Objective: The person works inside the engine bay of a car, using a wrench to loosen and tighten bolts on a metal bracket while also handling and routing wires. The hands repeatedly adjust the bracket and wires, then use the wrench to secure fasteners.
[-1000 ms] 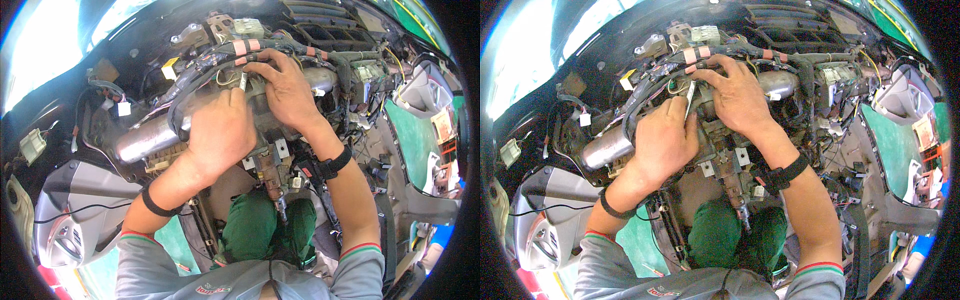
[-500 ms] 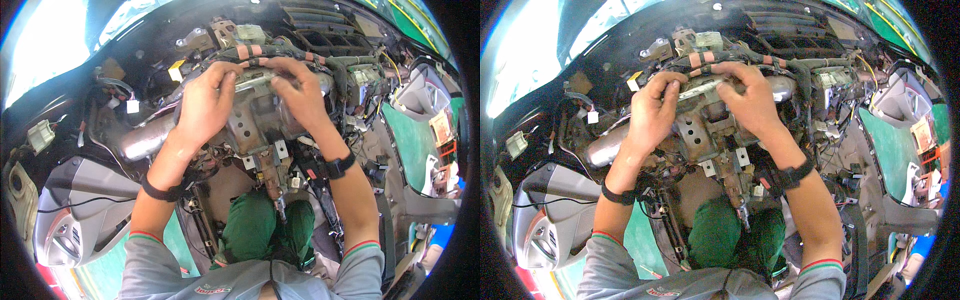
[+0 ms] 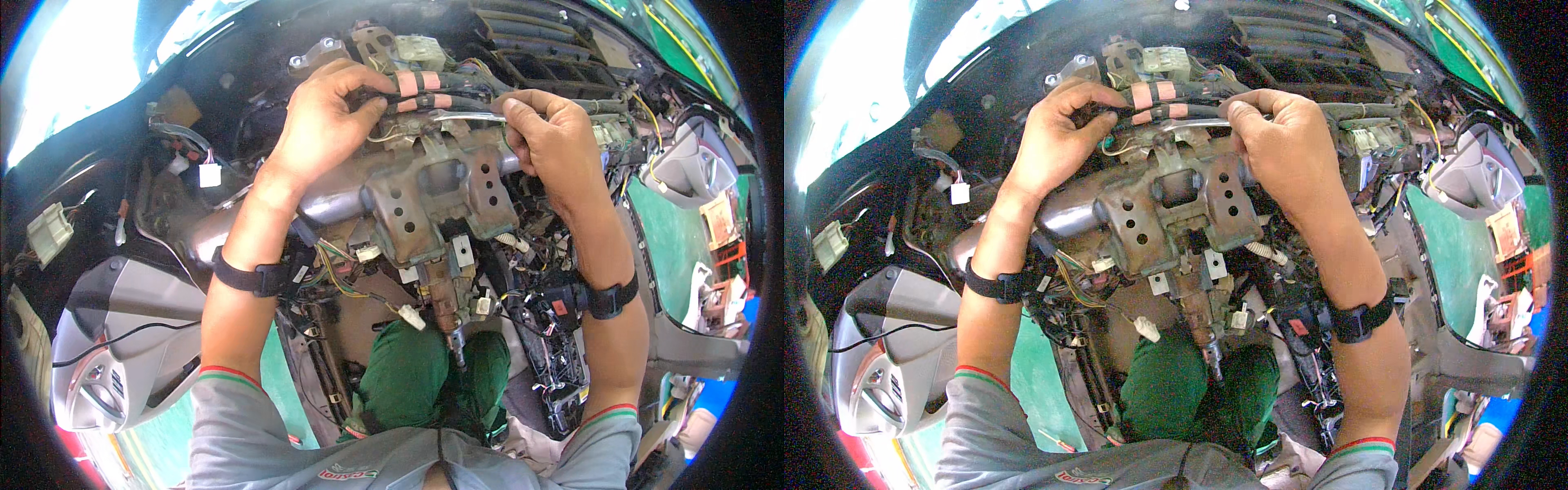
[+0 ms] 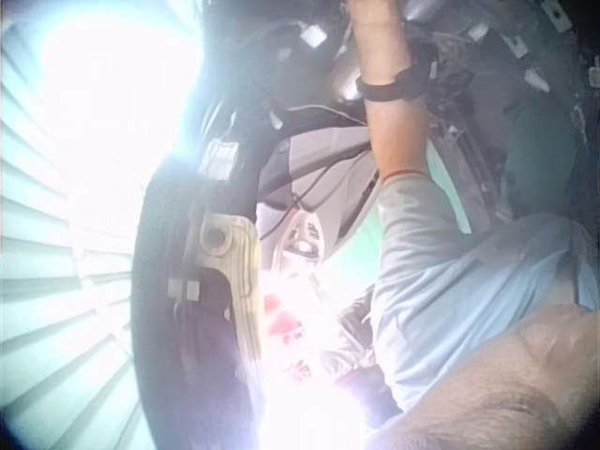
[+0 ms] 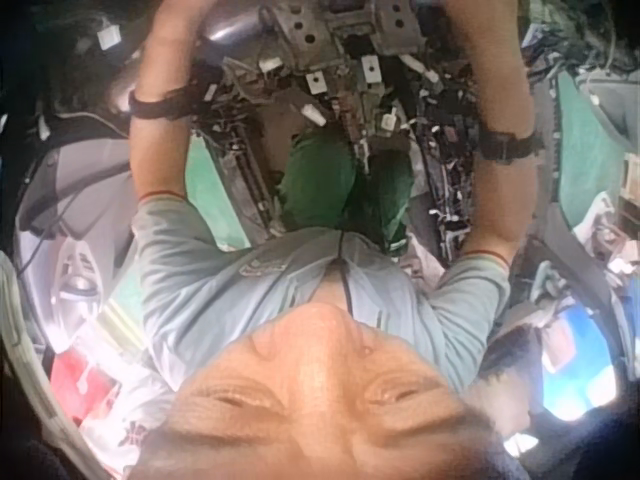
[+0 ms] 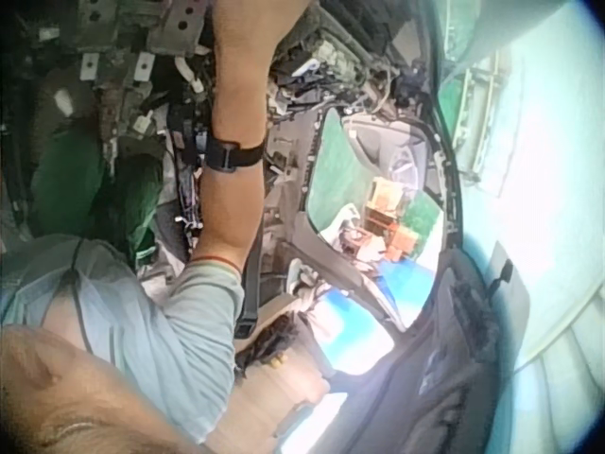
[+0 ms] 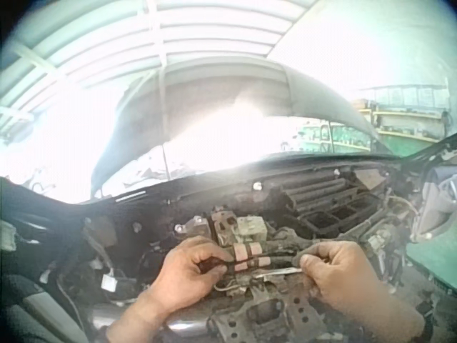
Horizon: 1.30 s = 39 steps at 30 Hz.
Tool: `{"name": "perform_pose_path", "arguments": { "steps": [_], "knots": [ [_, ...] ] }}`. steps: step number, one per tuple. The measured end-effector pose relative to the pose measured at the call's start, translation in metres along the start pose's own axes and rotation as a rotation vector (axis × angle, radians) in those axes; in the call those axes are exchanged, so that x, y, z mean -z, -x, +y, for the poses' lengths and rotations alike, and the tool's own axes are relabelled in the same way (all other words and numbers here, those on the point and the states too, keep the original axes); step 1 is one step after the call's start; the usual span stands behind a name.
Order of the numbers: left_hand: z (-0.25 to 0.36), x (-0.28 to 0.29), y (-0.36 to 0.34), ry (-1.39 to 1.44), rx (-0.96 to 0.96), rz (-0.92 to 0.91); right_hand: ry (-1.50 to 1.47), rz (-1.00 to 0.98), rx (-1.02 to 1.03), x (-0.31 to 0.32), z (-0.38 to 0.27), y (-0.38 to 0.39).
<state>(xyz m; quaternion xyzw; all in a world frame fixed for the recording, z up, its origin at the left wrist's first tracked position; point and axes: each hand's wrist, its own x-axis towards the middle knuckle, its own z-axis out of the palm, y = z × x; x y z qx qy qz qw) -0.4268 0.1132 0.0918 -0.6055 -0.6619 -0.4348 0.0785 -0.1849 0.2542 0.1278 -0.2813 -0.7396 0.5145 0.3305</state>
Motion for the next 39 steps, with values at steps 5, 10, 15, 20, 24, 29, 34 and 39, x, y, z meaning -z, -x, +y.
{"name": "perform_pose_path", "arguments": {
  "steps": [5, 10, 15, 20, 24, 29, 34, 39],
  "knots": [
    [-0.006, -0.002, 0.001, -0.001, -0.071, -0.008, 0.139, 0.033, 0.106, -0.020, -0.003, 0.003],
    [-0.009, 0.001, 0.000, 0.013, -0.077, -0.037, 0.336, -0.018, 0.179, -0.032, -0.018, 0.002],
    [-0.002, 0.002, 0.003, -0.168, -0.248, -0.125, 0.526, -0.005, 0.326, -0.040, -0.027, -0.005],
    [0.004, -0.005, 0.005, -0.280, -0.287, -0.159, 0.696, 0.017, 0.466, -0.049, -0.043, -0.008],
    [0.001, -0.009, 0.003, -0.309, -0.309, -0.126, 0.645, 0.063, 0.460, -0.051, -0.053, 0.003],
    [-0.002, -0.010, 0.004, -0.292, -0.306, -0.107, 0.607, 0.111, 0.582, -0.061, -0.048, -0.002],
    [-0.001, -0.010, 0.005, -0.310, -0.309, -0.098, 0.578, 0.032, 0.634, -0.057, -0.042, -0.008],
    [-0.001, -0.009, 0.005, -0.326, -0.287, -0.111, 0.597, 0.016, 0.684, -0.060, -0.047, -0.006]
  ]
}}
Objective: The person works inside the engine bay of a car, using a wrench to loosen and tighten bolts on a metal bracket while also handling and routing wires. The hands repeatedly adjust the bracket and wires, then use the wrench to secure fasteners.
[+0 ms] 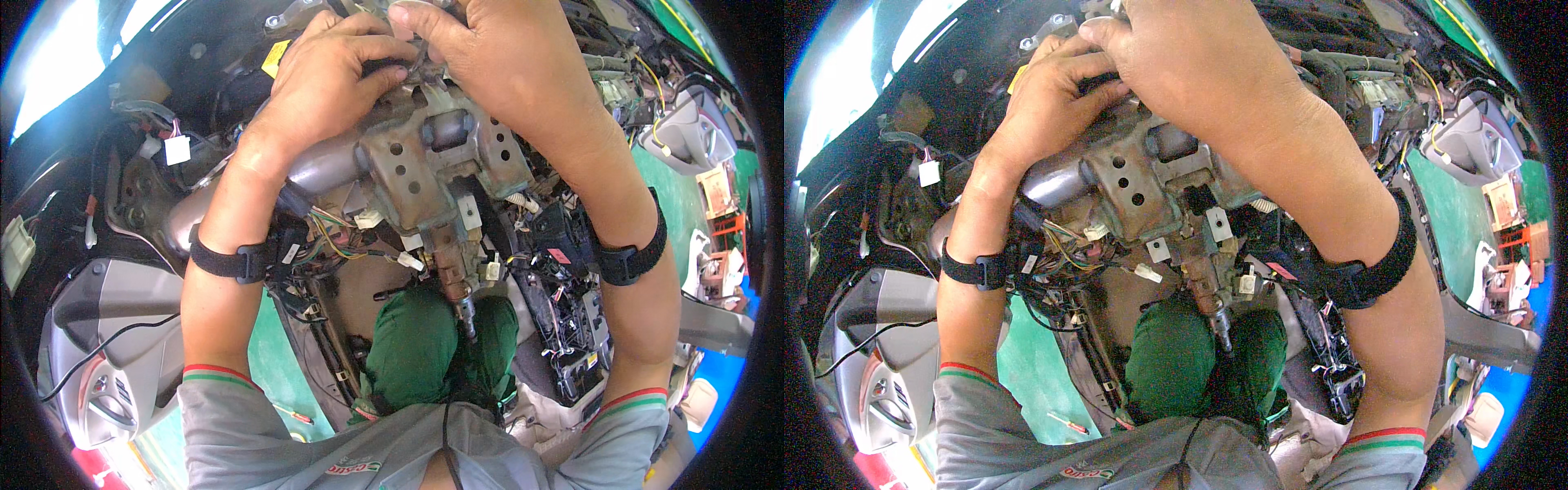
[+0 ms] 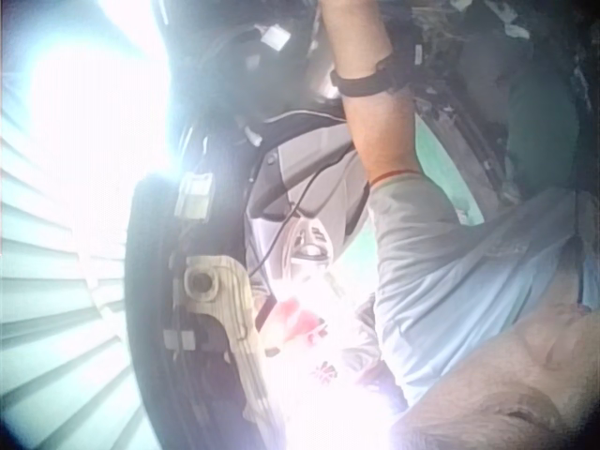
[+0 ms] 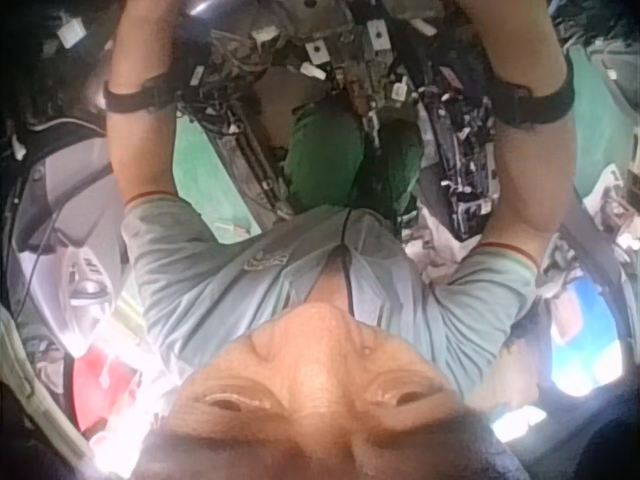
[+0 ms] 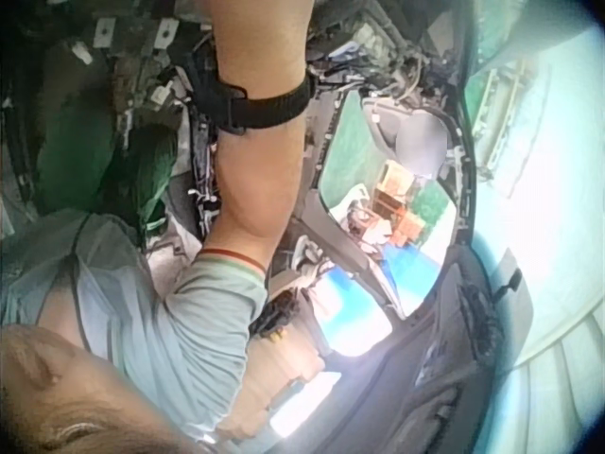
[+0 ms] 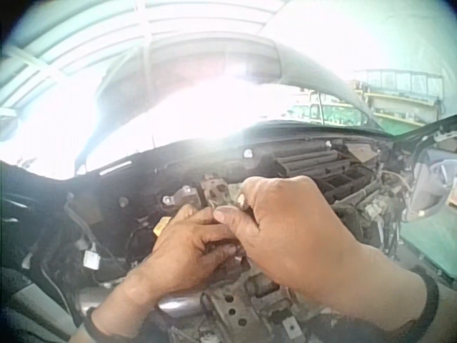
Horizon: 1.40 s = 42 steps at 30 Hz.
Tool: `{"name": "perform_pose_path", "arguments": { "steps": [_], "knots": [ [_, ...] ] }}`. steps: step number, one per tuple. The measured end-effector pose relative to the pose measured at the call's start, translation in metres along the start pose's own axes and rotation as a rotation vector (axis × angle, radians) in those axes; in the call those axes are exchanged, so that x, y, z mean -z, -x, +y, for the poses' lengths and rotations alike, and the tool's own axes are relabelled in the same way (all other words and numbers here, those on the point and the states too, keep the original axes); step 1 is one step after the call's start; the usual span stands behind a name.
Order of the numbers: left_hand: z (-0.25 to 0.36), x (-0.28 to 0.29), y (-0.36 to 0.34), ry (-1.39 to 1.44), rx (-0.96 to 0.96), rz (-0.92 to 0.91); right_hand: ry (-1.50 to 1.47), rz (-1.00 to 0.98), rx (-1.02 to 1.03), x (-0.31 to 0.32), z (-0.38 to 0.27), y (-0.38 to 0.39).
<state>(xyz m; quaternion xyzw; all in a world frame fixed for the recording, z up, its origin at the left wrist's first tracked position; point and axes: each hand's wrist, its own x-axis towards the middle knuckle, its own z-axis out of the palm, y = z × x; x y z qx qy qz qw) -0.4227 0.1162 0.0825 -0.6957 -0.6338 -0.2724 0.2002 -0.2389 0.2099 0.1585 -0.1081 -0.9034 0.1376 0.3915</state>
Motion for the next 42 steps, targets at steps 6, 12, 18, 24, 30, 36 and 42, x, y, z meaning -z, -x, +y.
{"name": "perform_pose_path", "arguments": {
  "steps": [6, 12, 18, 24, 30, 36, 42],
  "knots": [
    [-0.003, 0.001, 0.001, -0.033, 0.039, -0.069, 0.043, 0.042, 0.011, 0.001, -0.009, 0.011],
    [-0.005, -0.001, 0.001, -0.048, 0.013, -0.051, -0.020, 0.004, 0.034, -0.005, 0.000, 0.001],
    [-0.004, 0.000, 0.001, -0.048, 0.028, -0.061, 0.002, -0.031, 0.010, -0.005, 0.009, 0.006],
    [-0.001, -0.001, -0.002, 0.008, -0.025, -0.022, 0.028, -0.265, 0.098, 0.011, 0.003, -0.018],
    [0.002, -0.002, -0.005, -0.003, 0.022, 0.000, -0.083, -0.565, 0.163, 0.050, 0.011, -0.033],
    [0.007, -0.002, -0.010, -0.037, 0.056, -0.015, -0.014, -0.264, 0.191, 0.031, 0.015, -0.022],
    [0.010, -0.007, -0.011, -0.070, 0.047, 0.060, 0.059, 0.003, -0.360, 0.014, 0.007, -0.017]
  ]
}}
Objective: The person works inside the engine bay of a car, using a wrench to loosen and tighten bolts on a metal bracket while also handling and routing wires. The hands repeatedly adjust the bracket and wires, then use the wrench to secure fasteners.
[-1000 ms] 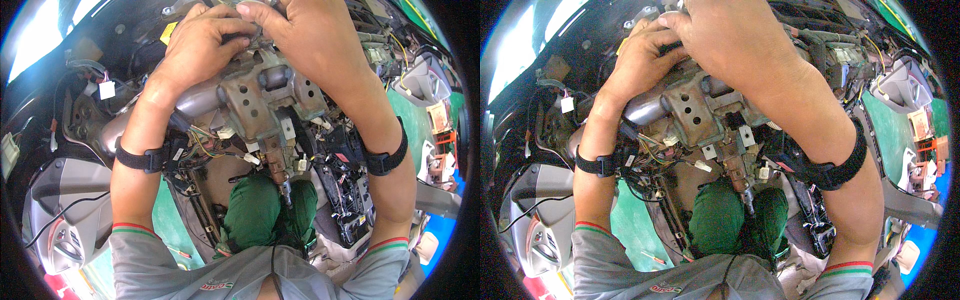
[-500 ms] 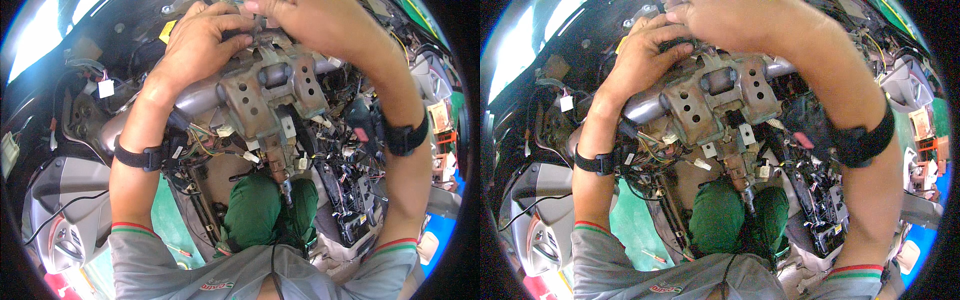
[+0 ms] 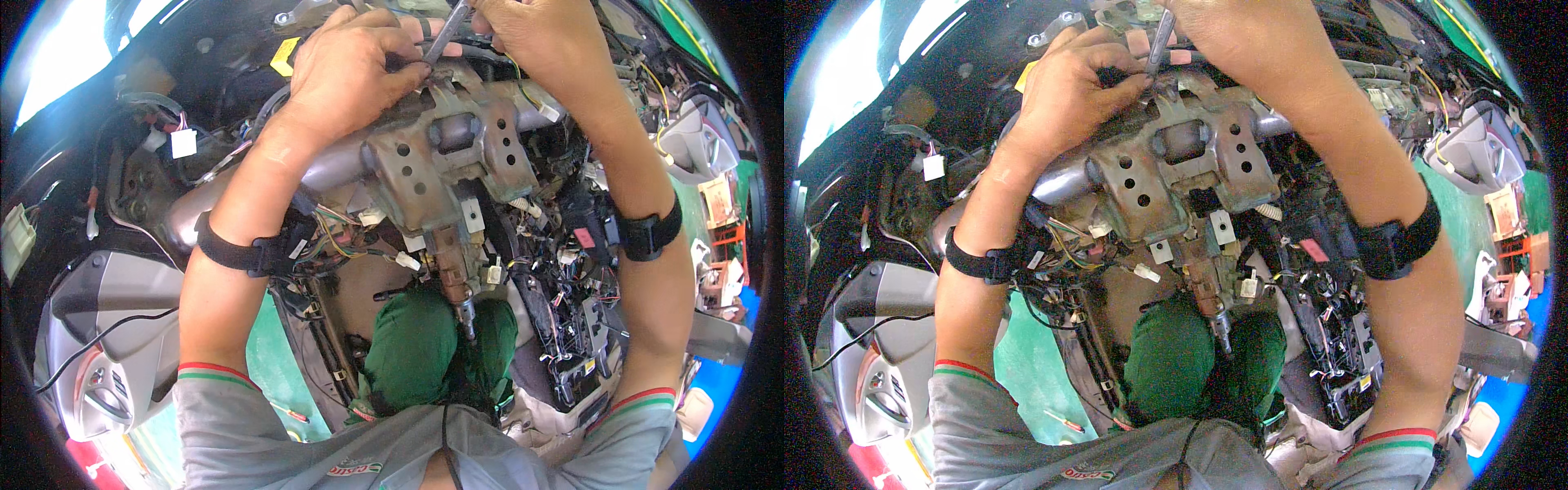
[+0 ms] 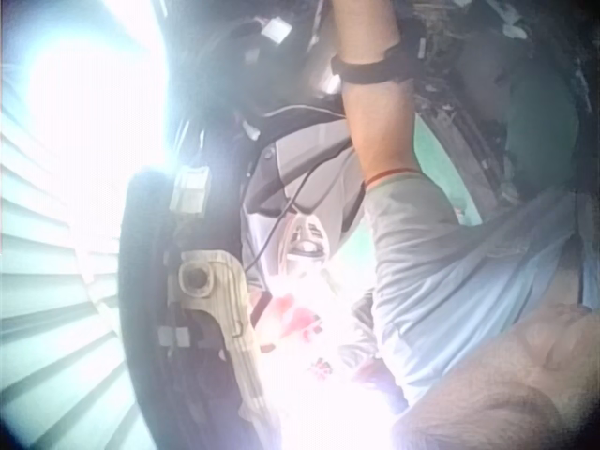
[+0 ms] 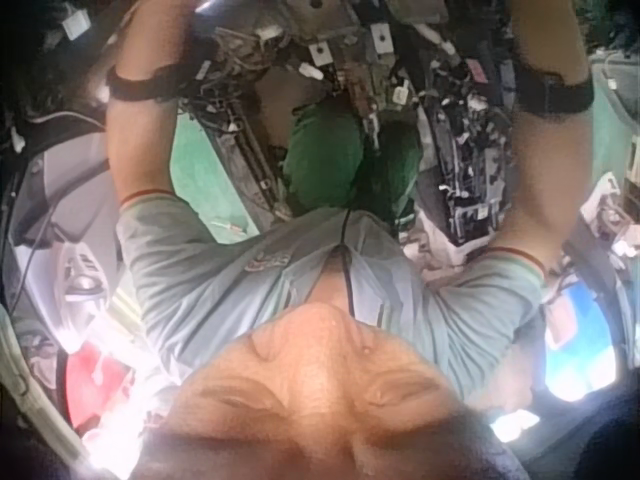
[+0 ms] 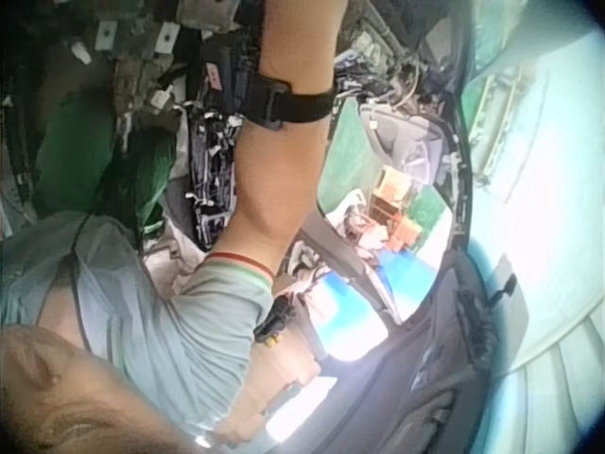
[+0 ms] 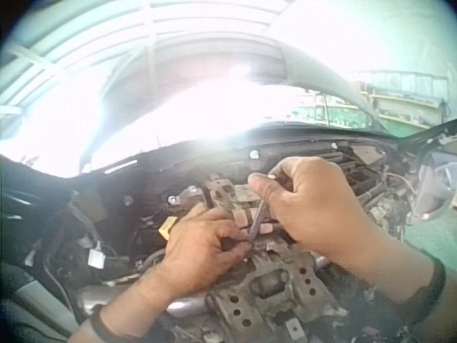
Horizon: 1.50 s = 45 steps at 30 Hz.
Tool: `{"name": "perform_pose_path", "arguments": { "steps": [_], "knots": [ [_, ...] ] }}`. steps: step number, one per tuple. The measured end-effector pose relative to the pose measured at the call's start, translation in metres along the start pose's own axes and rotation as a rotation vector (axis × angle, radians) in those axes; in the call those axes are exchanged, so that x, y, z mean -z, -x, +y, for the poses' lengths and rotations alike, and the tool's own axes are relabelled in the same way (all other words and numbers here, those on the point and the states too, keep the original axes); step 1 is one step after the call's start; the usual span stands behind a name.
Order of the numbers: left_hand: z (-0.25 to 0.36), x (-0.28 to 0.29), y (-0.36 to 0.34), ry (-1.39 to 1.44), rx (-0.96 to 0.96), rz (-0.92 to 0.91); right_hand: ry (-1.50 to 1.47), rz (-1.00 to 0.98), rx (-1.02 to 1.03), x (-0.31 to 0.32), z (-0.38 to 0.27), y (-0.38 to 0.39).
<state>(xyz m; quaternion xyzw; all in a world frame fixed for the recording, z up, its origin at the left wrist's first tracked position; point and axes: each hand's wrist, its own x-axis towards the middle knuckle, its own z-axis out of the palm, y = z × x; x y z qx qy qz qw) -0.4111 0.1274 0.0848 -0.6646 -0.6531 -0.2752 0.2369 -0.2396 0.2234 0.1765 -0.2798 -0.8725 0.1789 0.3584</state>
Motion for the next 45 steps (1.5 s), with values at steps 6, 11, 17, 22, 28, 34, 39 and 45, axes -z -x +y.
{"name": "perform_pose_path", "arguments": {
  "steps": [6, 11, 17, 22, 28, 34, 39, 45],
  "knots": [
    [0.001, -0.005, 0.000, 0.051, 0.013, 0.013, 0.339, 0.146, 0.209, -0.018, 0.014, -0.013],
    [-0.002, -0.005, 0.001, 0.043, -0.041, 0.029, 0.544, 0.106, 0.621, -0.029, 0.012, -0.030],
    [-0.012, -0.002, -0.001, 0.241, 0.013, -0.037, 0.462, -0.224, 0.811, -0.032, 0.006, -0.046],
    [-0.012, -0.006, 0.003, 0.325, 0.118, -0.043, 0.089, -0.333, 0.619, -0.017, -0.003, -0.033],
    [-0.014, -0.005, -0.001, 0.382, 0.063, -0.018, -0.049, -0.215, 0.270, 0.002, -0.002, -0.012],
    [-0.011, -0.005, 0.001, 0.386, 0.148, -0.062, -0.017, -0.120, 0.430, -0.002, 0.002, -0.014],
    [-0.013, -0.005, 0.001, 0.437, 0.110, -0.067, 0.000, -0.196, 0.353, 0.001, 0.004, -0.018],
    [-0.013, -0.005, 0.000, 0.467, 0.114, -0.075, 0.346, -0.014, 1.138, -0.010, 0.010, -0.044]
  ]
}}
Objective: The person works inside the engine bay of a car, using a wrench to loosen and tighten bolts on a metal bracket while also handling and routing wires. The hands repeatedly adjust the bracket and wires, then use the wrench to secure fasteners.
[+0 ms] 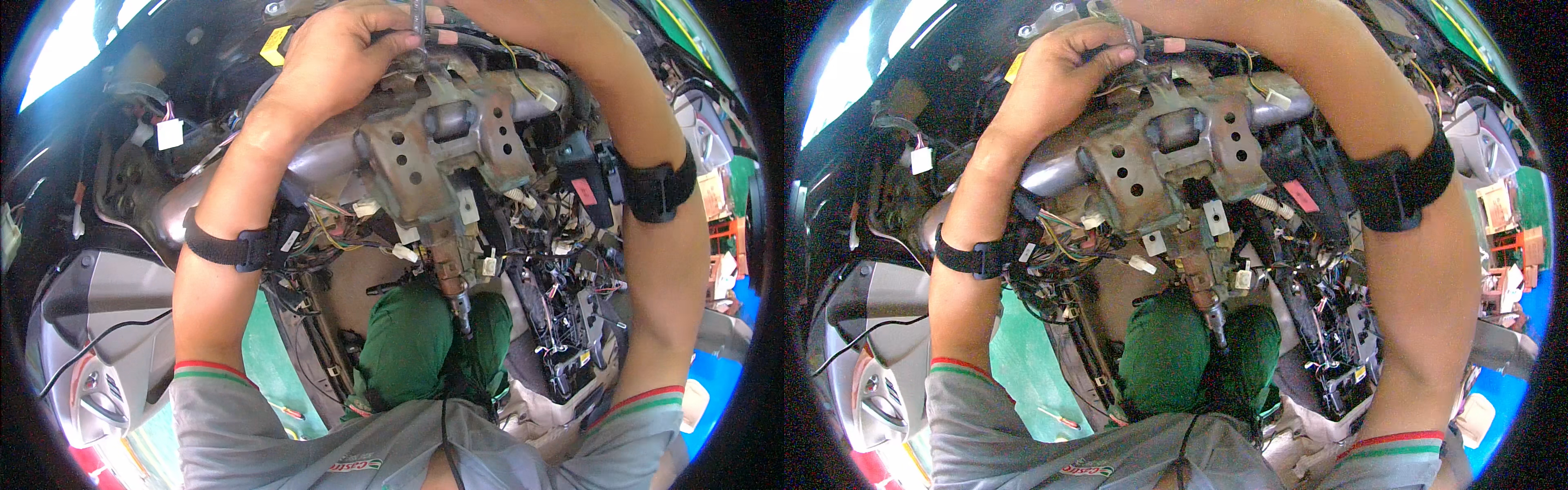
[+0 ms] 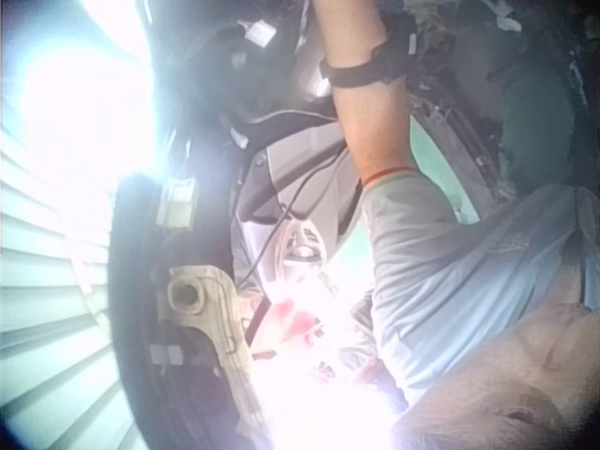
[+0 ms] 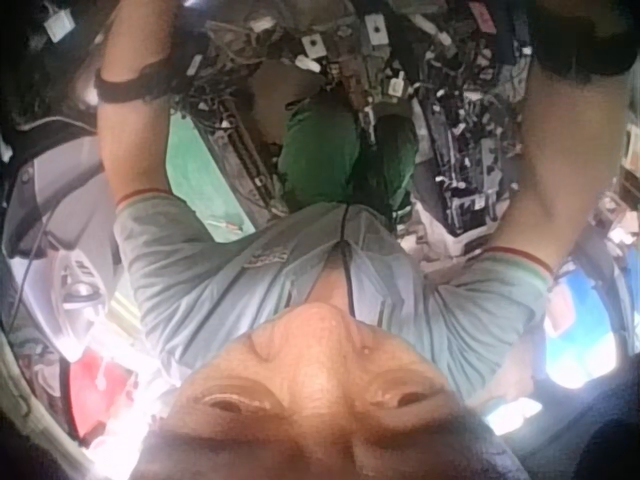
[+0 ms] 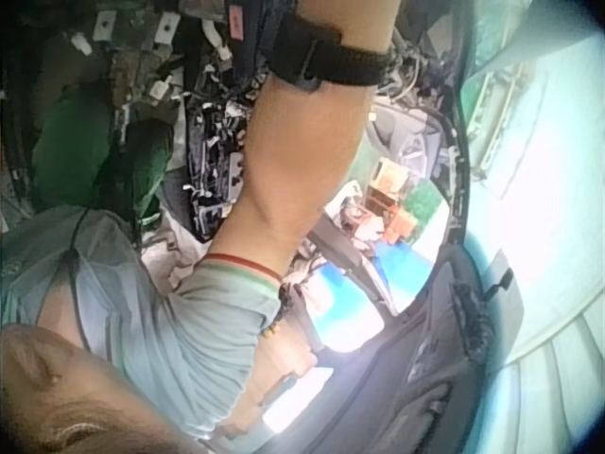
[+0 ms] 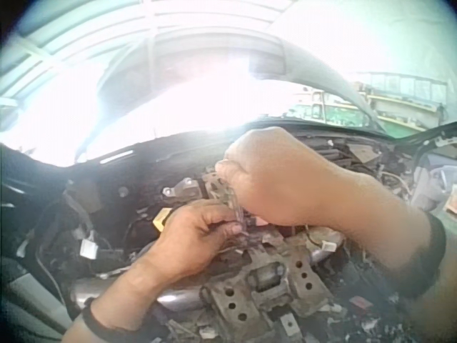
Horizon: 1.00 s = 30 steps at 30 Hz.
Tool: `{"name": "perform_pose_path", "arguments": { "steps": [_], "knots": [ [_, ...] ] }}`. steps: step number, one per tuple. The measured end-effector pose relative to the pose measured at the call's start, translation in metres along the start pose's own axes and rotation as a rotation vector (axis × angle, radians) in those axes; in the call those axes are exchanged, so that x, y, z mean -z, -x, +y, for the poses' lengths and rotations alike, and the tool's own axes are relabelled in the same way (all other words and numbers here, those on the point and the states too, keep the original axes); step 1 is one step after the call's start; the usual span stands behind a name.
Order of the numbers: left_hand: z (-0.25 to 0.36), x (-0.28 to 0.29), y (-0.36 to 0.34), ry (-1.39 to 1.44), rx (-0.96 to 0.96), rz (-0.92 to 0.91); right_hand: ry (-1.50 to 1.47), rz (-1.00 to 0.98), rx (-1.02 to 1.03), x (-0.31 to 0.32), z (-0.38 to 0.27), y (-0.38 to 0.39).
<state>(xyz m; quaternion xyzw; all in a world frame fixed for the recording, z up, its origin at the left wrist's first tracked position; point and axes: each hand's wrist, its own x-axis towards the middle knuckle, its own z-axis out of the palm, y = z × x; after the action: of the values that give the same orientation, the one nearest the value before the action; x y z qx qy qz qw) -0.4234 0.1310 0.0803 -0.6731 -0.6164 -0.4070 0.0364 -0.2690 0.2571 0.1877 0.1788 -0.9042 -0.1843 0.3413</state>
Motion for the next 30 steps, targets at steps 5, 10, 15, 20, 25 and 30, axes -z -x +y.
{"name": "perform_pose_path", "arguments": {
  "steps": [5, 10, 15, 20, 25, 30],
  "knots": [
    [-0.003, 0.000, -0.001, 0.029, -0.025, -0.001, -0.138, -0.106, -0.130, -0.008, 0.009, 0.000],
    [-0.007, 0.000, 0.000, -0.048, -0.082, 0.027, -0.220, -0.037, -0.145, -0.012, 0.005, -0.004],
    [-0.006, 0.000, 0.000, -0.002, -0.081, 0.015, -0.154, -0.071, -0.189, -0.006, 0.003, -0.002],
    [0.003, 0.006, -0.002, 0.005, -0.029, -0.016, -0.150, -0.068, -0.219, 0.000, -0.001, -0.001],
    [0.015, 0.007, 0.000, 0.001, -0.012, 0.040, -0.030, -0.059, -0.081, 0.001, -0.003, -0.001],
    [0.015, 0.006, -0.001, 0.007, -0.012, 0.045, -0.155, -0.061, -0.254, -0.002, -0.002, -0.001]
  ]
}}
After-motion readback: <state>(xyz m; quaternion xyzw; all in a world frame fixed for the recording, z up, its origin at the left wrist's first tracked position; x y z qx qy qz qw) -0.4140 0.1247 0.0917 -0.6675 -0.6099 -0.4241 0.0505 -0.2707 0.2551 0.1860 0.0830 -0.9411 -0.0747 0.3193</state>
